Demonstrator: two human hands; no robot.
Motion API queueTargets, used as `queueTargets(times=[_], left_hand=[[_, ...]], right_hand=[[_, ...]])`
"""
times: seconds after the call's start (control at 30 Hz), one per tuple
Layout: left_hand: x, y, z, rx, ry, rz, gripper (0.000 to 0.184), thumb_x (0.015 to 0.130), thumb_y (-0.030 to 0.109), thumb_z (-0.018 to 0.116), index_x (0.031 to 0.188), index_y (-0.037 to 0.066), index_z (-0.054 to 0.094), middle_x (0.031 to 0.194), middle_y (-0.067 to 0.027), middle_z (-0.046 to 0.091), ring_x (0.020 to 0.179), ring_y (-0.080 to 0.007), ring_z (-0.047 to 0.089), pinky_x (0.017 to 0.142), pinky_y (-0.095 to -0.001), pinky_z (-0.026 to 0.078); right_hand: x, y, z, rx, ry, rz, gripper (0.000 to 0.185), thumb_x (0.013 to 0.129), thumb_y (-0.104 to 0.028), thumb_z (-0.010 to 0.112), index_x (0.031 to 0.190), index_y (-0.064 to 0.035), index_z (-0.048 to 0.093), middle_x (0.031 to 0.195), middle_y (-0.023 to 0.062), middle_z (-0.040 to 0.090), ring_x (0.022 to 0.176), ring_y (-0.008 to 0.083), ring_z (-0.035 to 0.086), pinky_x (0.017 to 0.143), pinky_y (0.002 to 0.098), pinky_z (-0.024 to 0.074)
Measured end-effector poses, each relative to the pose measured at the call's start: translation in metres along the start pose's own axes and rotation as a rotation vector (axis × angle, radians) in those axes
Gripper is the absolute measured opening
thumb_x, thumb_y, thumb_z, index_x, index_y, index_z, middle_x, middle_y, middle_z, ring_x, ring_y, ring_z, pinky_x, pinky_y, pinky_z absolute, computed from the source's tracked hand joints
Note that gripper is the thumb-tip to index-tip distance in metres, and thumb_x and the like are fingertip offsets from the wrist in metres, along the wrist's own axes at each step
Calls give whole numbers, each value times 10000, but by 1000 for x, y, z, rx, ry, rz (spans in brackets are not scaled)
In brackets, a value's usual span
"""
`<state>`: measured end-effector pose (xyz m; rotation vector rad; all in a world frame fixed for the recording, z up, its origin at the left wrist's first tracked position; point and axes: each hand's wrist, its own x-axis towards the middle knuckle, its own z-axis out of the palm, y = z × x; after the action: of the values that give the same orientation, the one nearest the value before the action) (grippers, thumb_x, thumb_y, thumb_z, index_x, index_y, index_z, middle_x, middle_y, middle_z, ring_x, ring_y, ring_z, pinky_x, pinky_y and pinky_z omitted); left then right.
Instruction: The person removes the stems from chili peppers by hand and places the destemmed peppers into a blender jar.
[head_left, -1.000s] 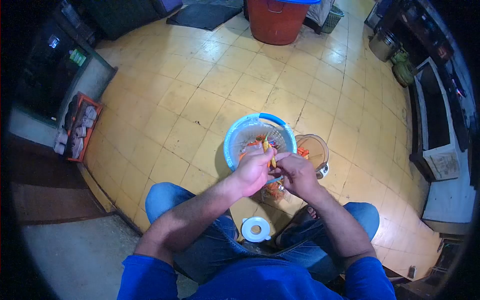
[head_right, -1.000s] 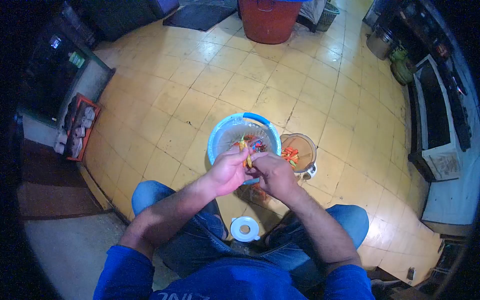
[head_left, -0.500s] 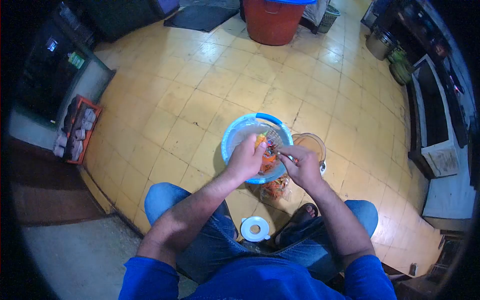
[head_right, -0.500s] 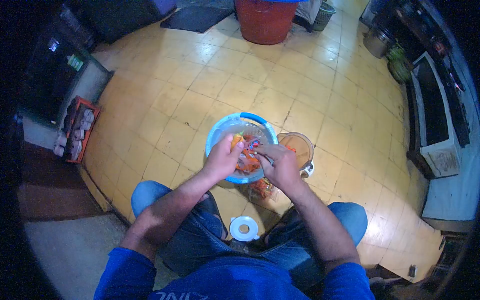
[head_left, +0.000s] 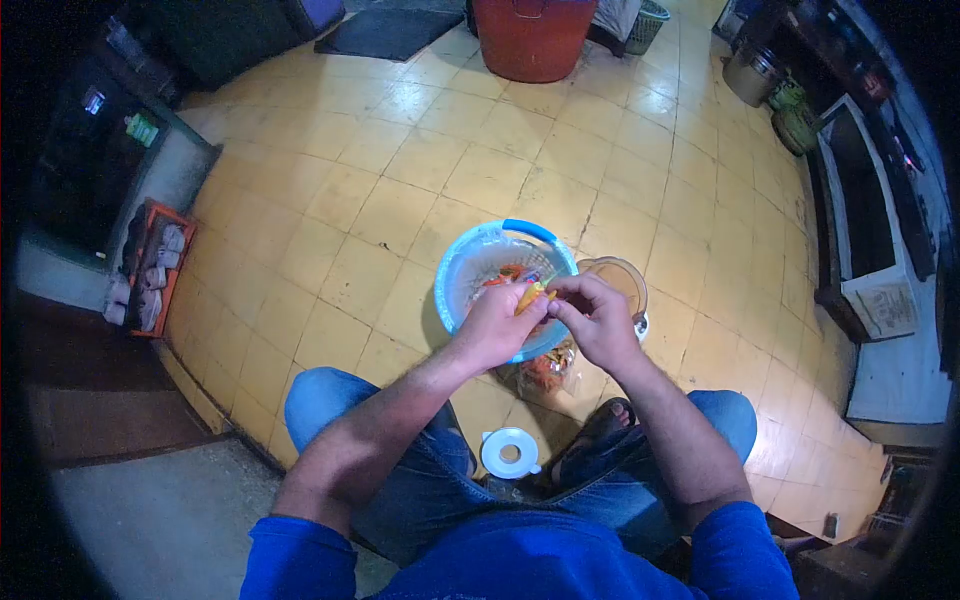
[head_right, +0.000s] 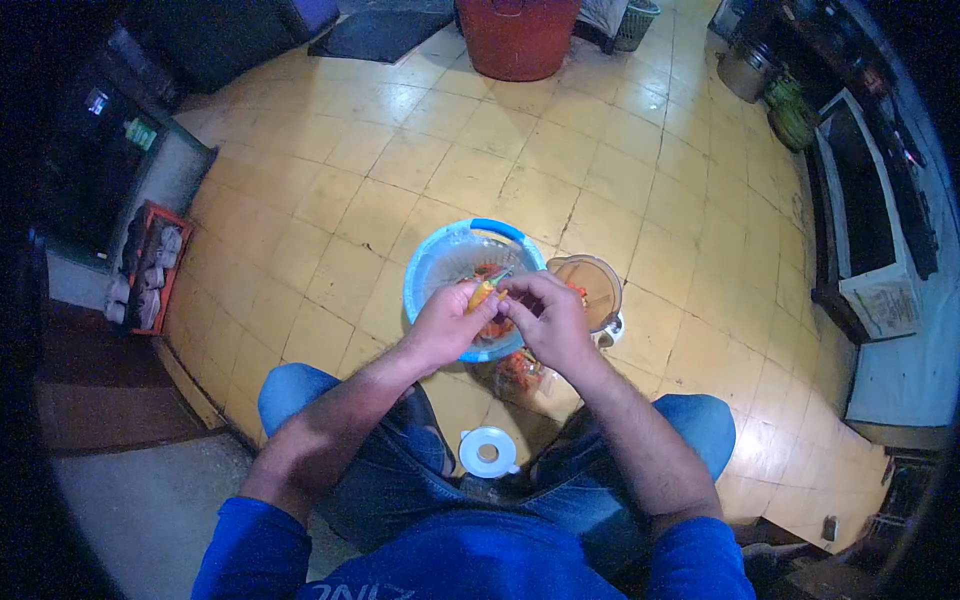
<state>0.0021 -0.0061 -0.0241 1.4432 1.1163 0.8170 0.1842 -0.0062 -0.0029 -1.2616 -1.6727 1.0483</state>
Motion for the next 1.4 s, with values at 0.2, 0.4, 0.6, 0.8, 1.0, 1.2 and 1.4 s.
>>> queueTargets(times=[0.2,0.4,0.6,0.8,1.0,1.2,1.4], left_hand=[[-5,15,3,-239,20,-70,326,1001,284,526,1052,-22,627,885,-97,694,799,-134,662,715,-309,515],[-5,5,3,68,-127,21,337,1000,308,516,1083,-12,581,930,-138,670,881,-225,658,790,-361,507],[-14,18,4,100,-195,-32,328,1000,295,507,1145,1,492,1008,-179,632,987,-285,629,851,-417,472],[-8,51,-33,333,-326,33,248,934,235,593,1062,28,544,1025,-194,637,1008,-357,624,842,-428,478],[-6,57,-57,550,-137,-12,170,868,93,638,1010,32,567,960,-161,662,922,-330,657,789,-400,513],[-7,51,-43,493,20,54,226,841,118,701,1011,46,571,927,-142,676,854,-304,678,742,-399,528],[-4,53,-44,512,148,60,269,837,128,729,995,26,538,883,-128,678,826,-232,686,704,-344,531]], right_hand=[[13,0,-65,129,-58,137,246,833,-83,714,1067,-22,668,959,97,671,761,152,644,686,284,526],[5,-28,-74,-237,-53,-56,343,774,-104,736,1100,-33,661,1033,123,655,875,232,636,749,346,528],[-2,-28,-35,-363,-126,-354,156,766,-77,705,915,-50,669,767,132,648,766,334,637,709,424,505],[2,-16,-28,-342,-182,-405,50,777,-32,649,789,-24,601,765,127,645,738,333,634,646,412,500],[7,-15,-13,-108,-140,-173,286,788,9,638,1060,-56,699,934,135,708,858,301,688,744,374,541],[3,-7,-12,-182,-43,-96,330,837,-39,676,1165,-66,678,1065,157,704,958,255,695,823,328,539],[11,1,-16,165,-105,25,309,877,-86,678,1184,-57,664,1127,161,684,981,169,669,836,296,519]])
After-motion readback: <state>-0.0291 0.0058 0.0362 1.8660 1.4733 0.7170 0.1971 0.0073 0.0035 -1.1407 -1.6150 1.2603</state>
